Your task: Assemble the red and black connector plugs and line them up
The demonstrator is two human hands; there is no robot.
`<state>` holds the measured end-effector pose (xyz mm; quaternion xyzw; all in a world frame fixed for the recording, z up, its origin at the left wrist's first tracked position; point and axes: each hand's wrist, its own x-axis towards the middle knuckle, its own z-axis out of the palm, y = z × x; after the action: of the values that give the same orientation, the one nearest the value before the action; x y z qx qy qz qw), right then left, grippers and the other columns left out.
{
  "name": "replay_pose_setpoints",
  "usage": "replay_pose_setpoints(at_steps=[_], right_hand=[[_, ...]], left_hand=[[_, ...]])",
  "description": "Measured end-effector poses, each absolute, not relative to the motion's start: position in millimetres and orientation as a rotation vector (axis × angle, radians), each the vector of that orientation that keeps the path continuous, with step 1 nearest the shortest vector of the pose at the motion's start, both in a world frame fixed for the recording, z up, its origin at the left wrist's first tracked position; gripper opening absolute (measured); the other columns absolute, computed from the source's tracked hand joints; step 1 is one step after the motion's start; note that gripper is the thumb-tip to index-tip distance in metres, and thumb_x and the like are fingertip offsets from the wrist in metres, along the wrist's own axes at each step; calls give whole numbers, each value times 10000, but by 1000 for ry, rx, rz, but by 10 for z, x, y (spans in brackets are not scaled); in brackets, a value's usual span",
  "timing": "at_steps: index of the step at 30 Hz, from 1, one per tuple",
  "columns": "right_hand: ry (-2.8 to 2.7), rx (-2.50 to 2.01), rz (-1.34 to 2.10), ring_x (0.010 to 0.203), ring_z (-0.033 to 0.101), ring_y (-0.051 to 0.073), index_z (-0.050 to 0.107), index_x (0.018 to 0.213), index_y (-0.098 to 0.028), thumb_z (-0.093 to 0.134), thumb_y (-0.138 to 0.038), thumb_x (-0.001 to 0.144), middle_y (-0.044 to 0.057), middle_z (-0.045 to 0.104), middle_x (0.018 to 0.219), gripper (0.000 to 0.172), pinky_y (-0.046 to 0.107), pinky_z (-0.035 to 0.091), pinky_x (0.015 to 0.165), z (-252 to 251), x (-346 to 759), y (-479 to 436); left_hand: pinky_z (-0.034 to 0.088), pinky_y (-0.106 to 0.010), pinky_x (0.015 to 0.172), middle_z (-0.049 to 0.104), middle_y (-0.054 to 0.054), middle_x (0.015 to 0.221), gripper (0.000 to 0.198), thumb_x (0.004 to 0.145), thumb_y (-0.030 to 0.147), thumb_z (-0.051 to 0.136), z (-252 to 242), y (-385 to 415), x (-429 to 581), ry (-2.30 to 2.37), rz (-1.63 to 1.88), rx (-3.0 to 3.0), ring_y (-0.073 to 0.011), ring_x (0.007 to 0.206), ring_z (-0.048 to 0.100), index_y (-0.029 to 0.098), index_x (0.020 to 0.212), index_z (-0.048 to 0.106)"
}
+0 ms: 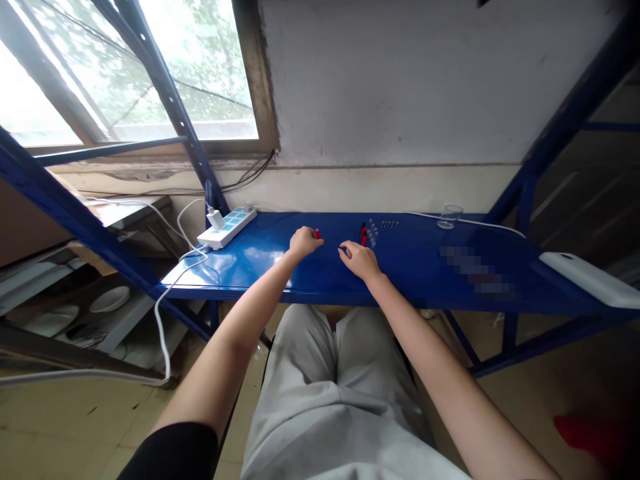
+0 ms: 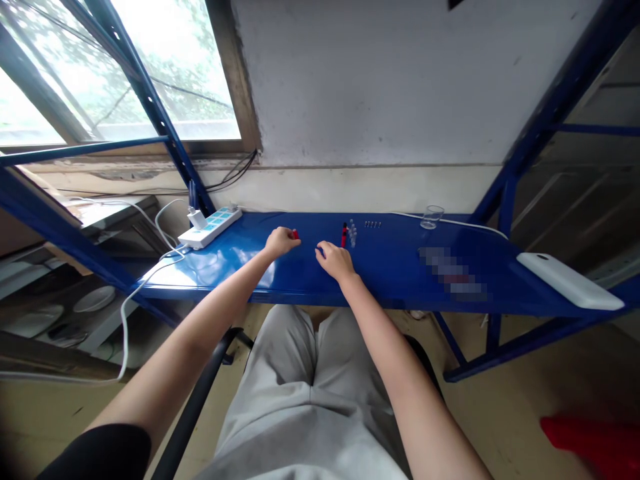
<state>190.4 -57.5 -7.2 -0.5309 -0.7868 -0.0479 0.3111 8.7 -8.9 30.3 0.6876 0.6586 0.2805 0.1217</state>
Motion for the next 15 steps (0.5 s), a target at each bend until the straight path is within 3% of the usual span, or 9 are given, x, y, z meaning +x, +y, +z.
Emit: replay_pose_setpoints(at_steps=[8,15], right_hand=[[-2079,-1428,-114,633,560,136,598,970,-208,354,-329,873,36,649,812,289,231,333,569,-71,1904,-572],[-2066,-1415,-91,643,561,136,603,958,-211,348,-319,874,36,651,820,289,229,339,575,-74,1909,-568]], left_hand=[[449,-293,655,652,-141,871,233,648,325,620,286,-32,-306,2271,579,1940,-264,831,626,156,807,643],[448,-277,668,666,-124,878,226,660,324,620,124,-11,-449,2306,621,1828,-252,853,628,174,825,648]])
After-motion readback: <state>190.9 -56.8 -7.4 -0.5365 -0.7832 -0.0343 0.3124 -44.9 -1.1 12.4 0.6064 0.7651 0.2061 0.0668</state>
